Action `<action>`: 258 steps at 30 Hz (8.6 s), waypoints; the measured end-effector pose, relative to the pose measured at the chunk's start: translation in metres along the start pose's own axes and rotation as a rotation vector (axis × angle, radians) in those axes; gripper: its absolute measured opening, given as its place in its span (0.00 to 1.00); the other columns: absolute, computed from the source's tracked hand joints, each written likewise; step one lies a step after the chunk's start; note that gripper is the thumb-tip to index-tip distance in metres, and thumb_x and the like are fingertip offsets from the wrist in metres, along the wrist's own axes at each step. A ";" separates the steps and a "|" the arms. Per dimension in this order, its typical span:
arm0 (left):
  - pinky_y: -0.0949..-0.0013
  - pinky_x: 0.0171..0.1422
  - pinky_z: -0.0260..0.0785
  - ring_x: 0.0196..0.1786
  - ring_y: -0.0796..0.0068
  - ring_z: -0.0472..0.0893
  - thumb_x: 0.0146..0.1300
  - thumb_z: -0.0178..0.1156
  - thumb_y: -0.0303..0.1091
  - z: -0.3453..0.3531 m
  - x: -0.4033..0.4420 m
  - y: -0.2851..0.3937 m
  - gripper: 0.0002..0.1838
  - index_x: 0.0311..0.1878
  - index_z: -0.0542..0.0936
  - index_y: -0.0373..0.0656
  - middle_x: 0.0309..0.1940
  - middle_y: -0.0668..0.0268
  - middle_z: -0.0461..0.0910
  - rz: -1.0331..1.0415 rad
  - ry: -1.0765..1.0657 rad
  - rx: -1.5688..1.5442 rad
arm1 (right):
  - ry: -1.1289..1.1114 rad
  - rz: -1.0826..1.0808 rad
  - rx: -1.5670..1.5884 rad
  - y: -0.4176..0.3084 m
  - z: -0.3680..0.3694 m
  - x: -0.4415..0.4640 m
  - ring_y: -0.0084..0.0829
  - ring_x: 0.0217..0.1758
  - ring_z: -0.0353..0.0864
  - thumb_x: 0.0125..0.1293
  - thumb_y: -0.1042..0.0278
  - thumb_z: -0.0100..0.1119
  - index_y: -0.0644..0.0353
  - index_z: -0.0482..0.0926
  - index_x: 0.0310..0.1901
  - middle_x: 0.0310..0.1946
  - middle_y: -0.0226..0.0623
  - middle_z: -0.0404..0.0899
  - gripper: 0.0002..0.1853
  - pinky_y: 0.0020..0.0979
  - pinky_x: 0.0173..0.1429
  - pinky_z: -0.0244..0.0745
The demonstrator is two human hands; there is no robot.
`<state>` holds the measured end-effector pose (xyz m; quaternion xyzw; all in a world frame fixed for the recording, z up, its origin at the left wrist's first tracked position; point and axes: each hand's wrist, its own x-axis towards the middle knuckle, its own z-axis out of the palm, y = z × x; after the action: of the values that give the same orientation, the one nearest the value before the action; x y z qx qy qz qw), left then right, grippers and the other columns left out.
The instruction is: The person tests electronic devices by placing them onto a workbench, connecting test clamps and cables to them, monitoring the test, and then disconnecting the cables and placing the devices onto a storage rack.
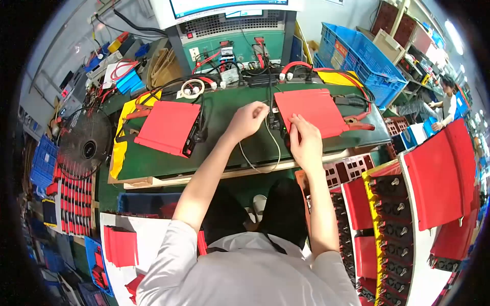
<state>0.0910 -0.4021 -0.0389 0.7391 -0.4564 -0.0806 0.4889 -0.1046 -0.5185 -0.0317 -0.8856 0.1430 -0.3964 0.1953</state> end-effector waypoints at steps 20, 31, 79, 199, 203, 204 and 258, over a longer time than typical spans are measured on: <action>0.73 0.49 0.69 0.41 0.83 0.78 0.78 0.62 0.41 -0.010 0.023 -0.050 0.13 0.41 0.85 0.42 0.38 0.72 0.84 -0.299 -0.220 -0.635 | -0.008 0.045 0.110 -0.003 -0.004 0.003 0.53 0.68 0.84 0.76 0.75 0.57 0.69 0.86 0.51 0.57 0.56 0.87 0.11 0.45 0.72 0.76; 0.65 0.42 0.76 0.36 0.70 0.85 0.79 0.63 0.37 -0.093 -0.119 0.027 0.13 0.44 0.88 0.35 0.37 0.59 0.87 -0.030 0.238 -0.063 | -0.468 0.260 0.509 -0.131 0.041 0.005 0.38 0.30 0.86 0.80 0.58 0.62 0.67 0.80 0.60 0.27 0.46 0.82 0.19 0.40 0.36 0.75; 0.53 0.70 0.71 0.60 0.54 0.82 0.83 0.52 0.35 -0.248 -0.167 -0.137 0.16 0.45 0.86 0.37 0.49 0.57 0.88 0.000 0.969 0.407 | -0.114 -0.368 0.081 -0.134 0.072 0.061 0.48 0.41 0.86 0.75 0.55 0.62 0.58 0.84 0.30 0.32 0.42 0.86 0.18 0.49 0.48 0.82; 0.54 0.76 0.69 0.66 0.54 0.83 0.81 0.53 0.56 -0.317 -0.067 0.246 0.34 0.72 0.73 0.31 0.63 0.47 0.82 0.843 0.034 -0.086 | -0.132 0.043 -0.316 0.135 0.047 0.133 0.62 0.43 0.87 0.79 0.47 0.54 0.64 0.89 0.35 0.34 0.58 0.86 0.26 0.57 0.54 0.81; 0.54 0.76 0.69 0.66 0.54 0.83 0.81 0.53 0.55 -0.325 -0.086 0.216 0.34 0.72 0.72 0.31 0.63 0.47 0.82 0.771 0.170 -0.097 | -0.160 0.086 -0.326 0.129 0.042 0.133 0.60 0.44 0.88 0.79 0.48 0.53 0.59 0.91 0.37 0.35 0.57 0.87 0.25 0.55 0.58 0.80; 0.58 0.71 0.73 0.60 0.61 0.86 0.84 0.52 0.44 -0.327 -0.094 0.195 0.23 0.65 0.79 0.31 0.56 0.52 0.87 0.690 0.313 -0.026 | -0.168 0.087 -0.324 0.126 0.041 0.133 0.60 0.44 0.88 0.79 0.47 0.53 0.58 0.91 0.37 0.35 0.57 0.87 0.25 0.55 0.59 0.79; 0.37 0.59 0.79 0.50 0.33 0.87 0.83 0.32 0.61 -0.375 -0.191 -0.221 0.41 0.51 0.88 0.37 0.45 0.39 0.88 -0.866 0.921 0.851 | -0.314 0.209 -0.432 0.134 0.050 0.152 0.57 0.47 0.89 0.76 0.47 0.50 0.56 0.92 0.40 0.38 0.57 0.89 0.25 0.54 0.60 0.80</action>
<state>0.3257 0.0084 -0.0864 0.9359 0.1326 0.2341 0.2274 0.0186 -0.6877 -0.0255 -0.9378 0.2824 -0.1924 0.0617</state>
